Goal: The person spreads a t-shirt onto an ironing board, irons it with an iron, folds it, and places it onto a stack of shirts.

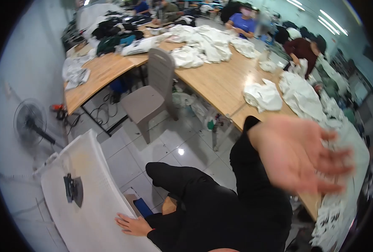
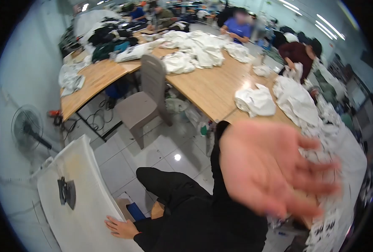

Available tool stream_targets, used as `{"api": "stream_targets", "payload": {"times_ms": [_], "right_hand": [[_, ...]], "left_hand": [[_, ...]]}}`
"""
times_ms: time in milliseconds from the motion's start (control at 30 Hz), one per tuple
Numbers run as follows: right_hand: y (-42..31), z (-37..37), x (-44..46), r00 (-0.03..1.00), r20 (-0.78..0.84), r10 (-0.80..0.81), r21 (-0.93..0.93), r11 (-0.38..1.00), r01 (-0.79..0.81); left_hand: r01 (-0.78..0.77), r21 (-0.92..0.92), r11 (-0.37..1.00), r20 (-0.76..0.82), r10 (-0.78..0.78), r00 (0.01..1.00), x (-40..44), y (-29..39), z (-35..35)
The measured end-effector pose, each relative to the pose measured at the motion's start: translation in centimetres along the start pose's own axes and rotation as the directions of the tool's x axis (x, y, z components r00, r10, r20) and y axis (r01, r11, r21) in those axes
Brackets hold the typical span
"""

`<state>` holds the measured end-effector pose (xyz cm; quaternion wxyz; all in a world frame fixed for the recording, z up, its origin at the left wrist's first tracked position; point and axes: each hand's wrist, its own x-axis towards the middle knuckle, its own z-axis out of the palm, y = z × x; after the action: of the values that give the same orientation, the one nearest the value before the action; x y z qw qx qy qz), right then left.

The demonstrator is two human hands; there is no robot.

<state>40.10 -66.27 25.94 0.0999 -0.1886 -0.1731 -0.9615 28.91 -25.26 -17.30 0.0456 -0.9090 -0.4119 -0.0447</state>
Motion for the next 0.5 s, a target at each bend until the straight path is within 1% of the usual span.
{"api": "stream_targets", "payload": {"times_ms": [33, 67, 100, 133, 167, 200, 233, 300, 400, 467, 500], "right_hand": [[2.6, -3.1, -0.8, 0.950, 0.298, -0.097, 0.019, 0.995, 0.095], [3.8, -5.3, -2.3, 0.869, 0.494, -0.032, -0.084, 0.993, 0.084], [5.1, -7.4, -3.8, 0.738, 0.674, 0.038, -0.187, 0.975, 0.121], [6.3, -9.6, -5.2, 0.577, 0.810, 0.102, -0.256, 0.947, 0.192], [7.5, -11.5, -6.1, 0.375, 0.900, 0.222, -0.320, 0.921, 0.222], [8.4, -13.8, -7.2, 0.196, 0.906, 0.375, -0.420, 0.855, 0.303], [9.3, -16.6, -8.2, 0.042, 0.858, 0.511, -0.489, 0.791, 0.368], [11.1, -23.8, -9.5, -0.188, 0.702, 0.687, -0.563, 0.697, 0.445], [11.5, -31.4, -10.3, -0.299, 0.531, 0.793, -0.608, 0.603, 0.517], [11.0, -33.8, -10.3, -0.363, 0.405, 0.839, -0.626, 0.544, 0.559], [10.7, -34.5, -10.5, -0.392, 0.367, 0.843, -0.634, 0.536, 0.557]], "left_hand": [[0.003, 0.015, 1.000, -0.002, -0.003, 1.000, 0.0, 0.0, 0.3], [-0.008, 0.030, 1.000, 0.000, 0.008, 1.000, -0.1, 0.1, 0.4], [-0.007, 0.046, 0.999, 0.001, 0.007, 1.000, -0.2, 0.1, 0.2], [0.005, 0.065, 0.998, 0.000, -0.005, 1.000, -0.1, -0.2, 0.1], [-0.003, 0.074, 0.997, 0.002, 0.003, 1.000, -0.2, -0.3, 0.3], [-0.005, 0.082, 0.997, 0.002, 0.005, 1.000, -0.3, -0.4, 0.4], [-0.005, 0.089, 0.996, 0.000, 0.005, 1.000, -0.2, -0.4, 0.5], [-0.008, 0.097, 0.995, 0.007, 0.008, 1.000, -0.3, -0.4, 0.4], [-0.016, 0.099, 0.995, 0.006, 0.015, 1.000, -0.3, -0.6, 0.7], [-0.012, 0.102, 0.995, 0.008, 0.011, 1.000, -0.3, -0.6, 0.8], [-0.009, 0.106, 0.994, 0.010, 0.008, 1.000, -0.3, -0.5, 0.9]]}}
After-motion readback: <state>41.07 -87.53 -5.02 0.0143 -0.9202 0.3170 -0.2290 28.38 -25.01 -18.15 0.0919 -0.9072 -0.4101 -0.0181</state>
